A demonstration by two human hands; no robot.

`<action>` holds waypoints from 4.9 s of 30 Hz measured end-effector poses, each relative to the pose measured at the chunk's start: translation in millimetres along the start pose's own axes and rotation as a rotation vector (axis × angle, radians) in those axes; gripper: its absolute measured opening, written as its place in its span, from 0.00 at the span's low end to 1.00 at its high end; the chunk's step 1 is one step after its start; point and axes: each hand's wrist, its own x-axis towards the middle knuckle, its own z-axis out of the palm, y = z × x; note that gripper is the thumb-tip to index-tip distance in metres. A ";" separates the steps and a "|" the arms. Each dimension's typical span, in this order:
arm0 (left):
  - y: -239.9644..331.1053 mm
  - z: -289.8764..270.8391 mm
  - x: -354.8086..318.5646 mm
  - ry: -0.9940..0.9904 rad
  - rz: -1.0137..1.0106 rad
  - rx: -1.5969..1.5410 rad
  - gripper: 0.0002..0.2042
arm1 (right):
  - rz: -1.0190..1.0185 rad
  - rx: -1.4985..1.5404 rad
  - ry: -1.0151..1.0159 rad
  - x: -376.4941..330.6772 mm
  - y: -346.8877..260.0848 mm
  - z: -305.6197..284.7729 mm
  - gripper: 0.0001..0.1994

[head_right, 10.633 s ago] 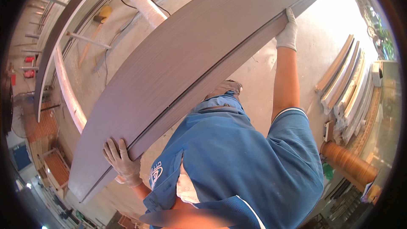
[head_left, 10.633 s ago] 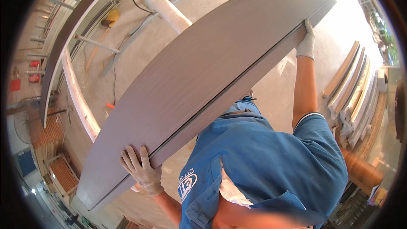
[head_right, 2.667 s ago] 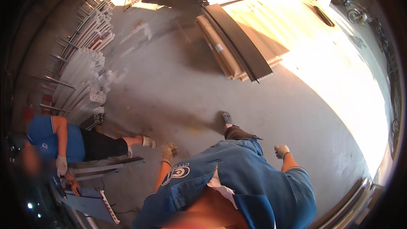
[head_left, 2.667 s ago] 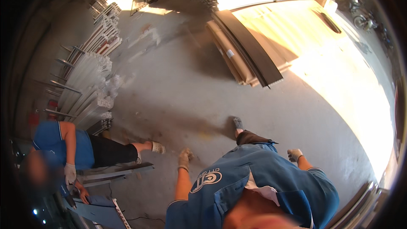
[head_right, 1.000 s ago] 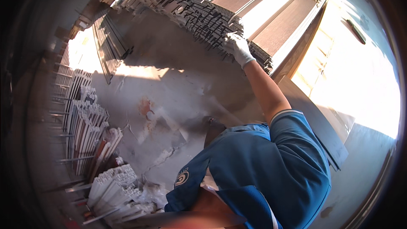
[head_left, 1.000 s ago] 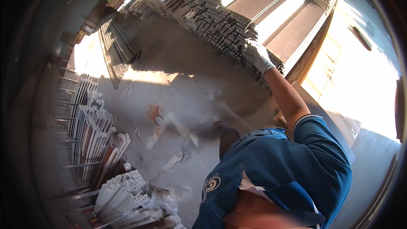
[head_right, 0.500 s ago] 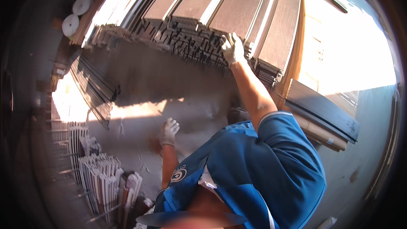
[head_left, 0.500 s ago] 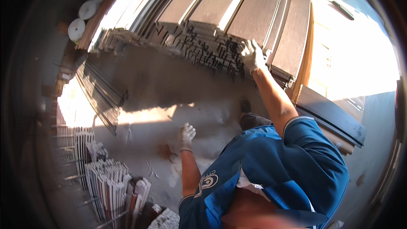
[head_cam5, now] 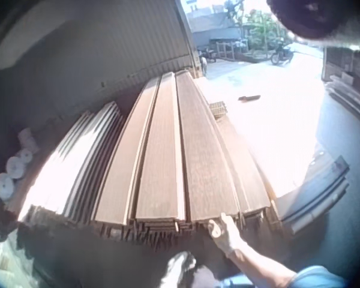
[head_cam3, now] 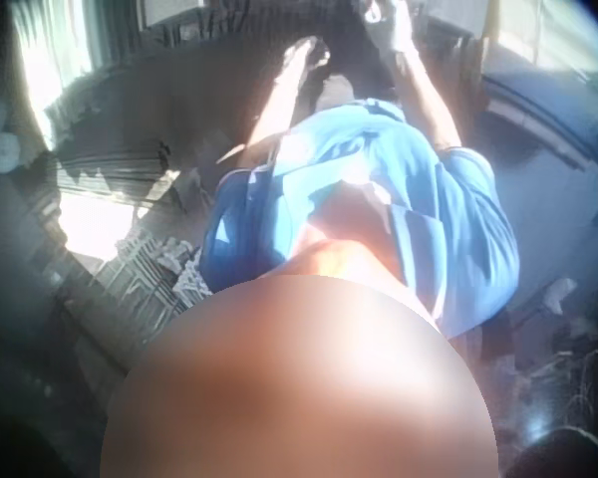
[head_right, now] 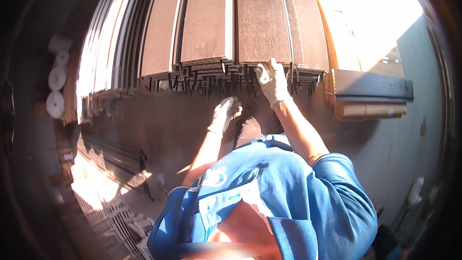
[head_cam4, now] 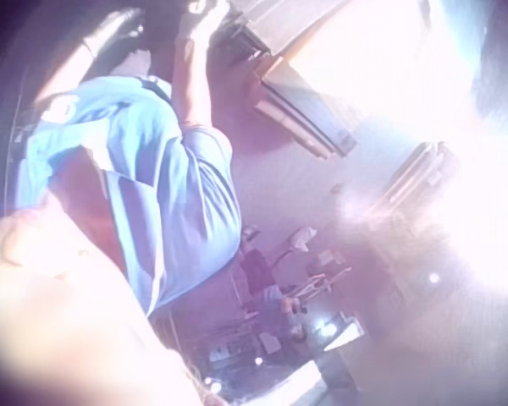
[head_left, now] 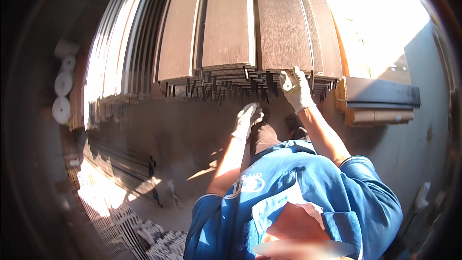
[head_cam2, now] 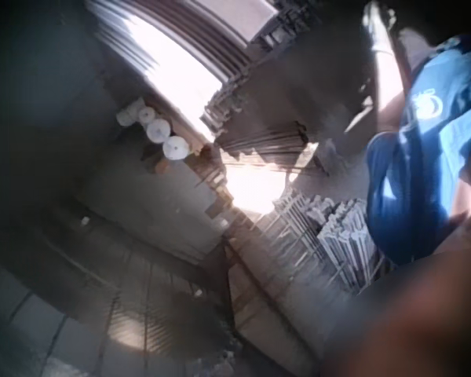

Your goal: The person picks up large flat panels from a stack, carries them to a workbench, and places them on a frame. They then use a small tool to press or trim along the panel edges and flip the panel over to work on the other side. The person repeats this process with additional panels.

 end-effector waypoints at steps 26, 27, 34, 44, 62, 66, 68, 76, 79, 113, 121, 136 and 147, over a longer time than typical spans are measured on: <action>52.7 8.5 66.7 -0.336 -0.270 0.118 0.37 | -0.377 0.174 0.299 -59.5 65.0 -6.2 0.14; 48.4 9.4 64.5 -0.331 -0.274 0.103 0.38 | -0.368 0.170 0.279 -74.8 68.1 -16.9 0.14; 28.7 12.8 35.3 -0.498 -0.253 0.446 0.18 | -0.327 0.225 0.251 -181.5 108.5 -93.2 0.08; -101.3 -68.7 -158.9 -0.819 -0.694 0.677 0.17 | -0.433 0.131 0.541 -416.7 192.2 -231.2 0.11; 40.9 20.3 11.6 -0.441 -0.481 0.276 0.20 | -0.550 -1.354 1.316 -527.6 112.0 -264.7 0.24; 75.4 34.4 57.3 -0.434 -0.408 0.391 0.21 | -0.480 -1.633 0.773 -316.2 24.2 -174.8 0.26; 89.8 42.1 71.9 -0.481 -0.345 0.430 0.21 | -0.499 -1.461 0.478 -220.0 -2.8 -134.0 0.27; 85.4 39.4 70.8 -0.534 -0.355 0.531 0.19 | -0.610 -1.659 0.768 -140.2 -16.6 -107.4 0.34; 58.6 21.3 52.8 -0.559 -0.428 0.496 0.18 | -0.535 -1.653 0.813 -175.6 -2.3 -124.9 0.35; 77.4 64.0 86.6 -0.269 -0.339 0.196 0.35 | -0.420 -1.277 0.664 -214.2 27.9 -163.7 0.27; 47.1 102.7 34.4 -0.243 -0.315 0.306 0.33 | -0.464 -1.204 0.770 -331.1 46.9 -234.1 0.26; -147.1 266.9 -166.6 -0.523 -0.643 0.087 0.23 | -0.576 -1.110 1.062 -594.9 -49.4 -337.1 0.22; -277.5 478.9 -216.1 -0.751 -0.943 0.050 0.24 | -0.582 -1.232 1.511 -702.8 -208.6 -358.5 0.32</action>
